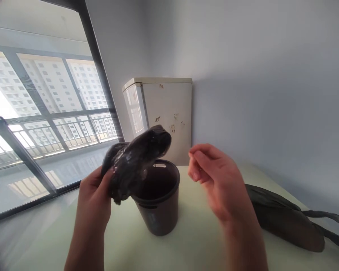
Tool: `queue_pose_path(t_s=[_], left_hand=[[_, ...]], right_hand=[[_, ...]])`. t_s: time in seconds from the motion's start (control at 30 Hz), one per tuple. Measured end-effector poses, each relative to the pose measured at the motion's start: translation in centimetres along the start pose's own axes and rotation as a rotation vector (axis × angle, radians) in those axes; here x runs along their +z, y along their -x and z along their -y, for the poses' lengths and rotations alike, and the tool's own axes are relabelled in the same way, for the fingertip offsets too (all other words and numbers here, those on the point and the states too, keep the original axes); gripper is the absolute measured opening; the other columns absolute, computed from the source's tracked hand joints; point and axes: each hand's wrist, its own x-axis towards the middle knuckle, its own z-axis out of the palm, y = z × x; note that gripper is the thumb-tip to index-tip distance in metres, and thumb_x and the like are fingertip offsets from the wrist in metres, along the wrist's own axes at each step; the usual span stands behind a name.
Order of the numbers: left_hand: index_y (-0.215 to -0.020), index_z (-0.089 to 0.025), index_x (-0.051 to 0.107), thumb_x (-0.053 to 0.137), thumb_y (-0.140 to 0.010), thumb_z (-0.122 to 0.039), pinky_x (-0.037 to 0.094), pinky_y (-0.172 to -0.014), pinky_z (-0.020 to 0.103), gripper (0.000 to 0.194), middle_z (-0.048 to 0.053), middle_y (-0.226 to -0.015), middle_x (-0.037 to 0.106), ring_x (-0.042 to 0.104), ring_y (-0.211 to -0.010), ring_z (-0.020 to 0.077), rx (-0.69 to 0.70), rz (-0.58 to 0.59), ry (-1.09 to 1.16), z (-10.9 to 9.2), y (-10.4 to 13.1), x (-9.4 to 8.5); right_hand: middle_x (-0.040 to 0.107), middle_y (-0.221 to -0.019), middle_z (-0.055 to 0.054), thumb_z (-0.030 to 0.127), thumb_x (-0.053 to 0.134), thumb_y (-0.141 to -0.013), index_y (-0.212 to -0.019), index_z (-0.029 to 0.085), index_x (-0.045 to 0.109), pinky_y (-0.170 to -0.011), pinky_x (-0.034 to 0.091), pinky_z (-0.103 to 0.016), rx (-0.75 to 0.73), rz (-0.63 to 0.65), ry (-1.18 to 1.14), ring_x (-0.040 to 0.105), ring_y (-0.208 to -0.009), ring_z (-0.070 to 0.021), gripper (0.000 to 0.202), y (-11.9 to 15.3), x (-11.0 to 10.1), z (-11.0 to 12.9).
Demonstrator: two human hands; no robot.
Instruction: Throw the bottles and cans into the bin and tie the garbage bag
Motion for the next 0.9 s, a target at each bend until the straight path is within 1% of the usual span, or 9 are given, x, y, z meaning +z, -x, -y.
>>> queue_pose_path(t_s=[0.1,0.23,0.37,0.5,0.6,0.7,0.77,0.83,0.9], left_hand=[[-0.072,-0.018,0.063,0.067,-0.094,-0.048,0.040,-0.051,0.026,0.038,0.000,-0.063,0.057,0.049,-0.057,0.0132,0.007,0.034,0.011,0.7,-0.2,-0.4],[-0.062,-0.017,0.057,0.067,-0.094,-0.051,0.036,-0.051,0.027,0.048,0.000,-0.060,0.051,0.044,-0.057,0.0126,0.023,0.199,0.001,1.2,0.3,-0.4],[-0.056,-0.018,0.050,0.063,-0.098,-0.050,0.031,-0.053,0.029,0.054,0.001,-0.060,0.044,0.040,-0.059,0.0128,0.070,0.320,0.050,0.8,0.7,-0.5],[-0.056,-0.018,0.048,0.058,-0.102,-0.046,0.036,-0.062,0.031,0.055,0.002,-0.064,0.048,0.047,-0.064,0.0138,0.128,0.136,0.115,0.5,0.2,-1.1],[-0.060,-0.019,0.054,0.057,-0.102,-0.049,0.040,-0.063,0.031,0.052,0.001,-0.066,0.052,0.049,-0.065,0.0141,0.113,-0.052,0.074,0.3,-0.3,-1.4],[-0.077,-0.021,0.065,0.056,-0.102,-0.053,0.048,-0.069,0.030,0.042,0.002,-0.076,0.061,0.056,-0.072,0.0154,0.109,-0.149,0.037,0.0,-0.5,-1.5],[-0.097,-0.023,0.069,0.052,-0.101,-0.059,0.052,-0.077,0.031,0.041,0.004,-0.091,0.068,0.062,-0.083,0.0180,0.119,-0.045,0.071,-0.1,-0.3,-1.4],[-0.119,-0.025,0.066,0.056,-0.097,-0.064,0.055,-0.079,0.033,0.046,0.007,-0.105,0.070,0.066,-0.093,0.0215,0.111,0.158,0.090,0.0,0.0,-1.2],[-0.122,-0.025,0.066,0.068,-0.091,-0.059,0.055,-0.076,0.032,0.045,0.007,-0.103,0.071,0.066,-0.092,0.0226,0.093,0.311,0.025,0.2,0.2,-0.9]], right_hand=[[0.068,-0.083,-0.002,0.038,0.076,-0.092,-0.102,0.023,0.072,-0.065,0.055,-0.028,-0.007,0.126,0.211,0.063,-0.070,-0.0148,0.019,0.3,0.0,-0.2],[0.074,-0.116,-0.005,0.029,0.085,-0.081,-0.139,0.031,0.064,-0.081,0.060,-0.034,0.011,0.365,0.489,0.070,-0.095,-0.0212,0.061,1.5,3.4,-1.5],[0.076,-0.095,-0.001,0.029,0.066,-0.096,-0.110,0.026,0.080,-0.079,0.056,-0.030,-0.024,0.344,0.515,0.069,-0.084,-0.0179,0.020,1.6,5.3,-2.9],[0.065,-0.070,0.000,0.047,0.063,-0.099,-0.091,0.021,0.078,-0.061,0.048,-0.027,0.049,0.178,0.333,0.058,-0.064,-0.0152,0.031,0.7,3.8,-3.3],[0.052,-0.057,0.001,0.058,0.066,-0.094,-0.067,0.021,0.064,-0.049,0.041,-0.026,0.137,0.034,0.220,0.045,-0.052,-0.0127,0.046,0.2,2.7,-2.9],[0.048,-0.054,0.000,0.062,0.066,-0.091,-0.058,0.022,0.055,-0.044,0.037,-0.026,0.206,0.027,0.235,0.040,-0.049,-0.0128,0.053,0.0,2.5,-2.4],[0.053,-0.057,-0.001,0.060,0.066,-0.092,-0.064,0.022,0.060,-0.045,0.040,-0.027,0.233,0.052,0.265,0.044,-0.050,-0.0139,0.048,0.0,2.8,-2.3],[0.055,-0.059,-0.001,0.059,0.064,-0.094,-0.066,0.022,0.064,-0.046,0.041,-0.028,0.236,0.069,0.291,0.047,-0.051,-0.0146,0.046,0.0,3.0,-2.5],[0.055,-0.059,-0.001,0.059,0.064,-0.094,-0.065,0.022,0.064,-0.047,0.040,-0.028,0.202,0.082,0.337,0.048,-0.052,-0.0148,0.047,0.0,3.0,-2.9]])
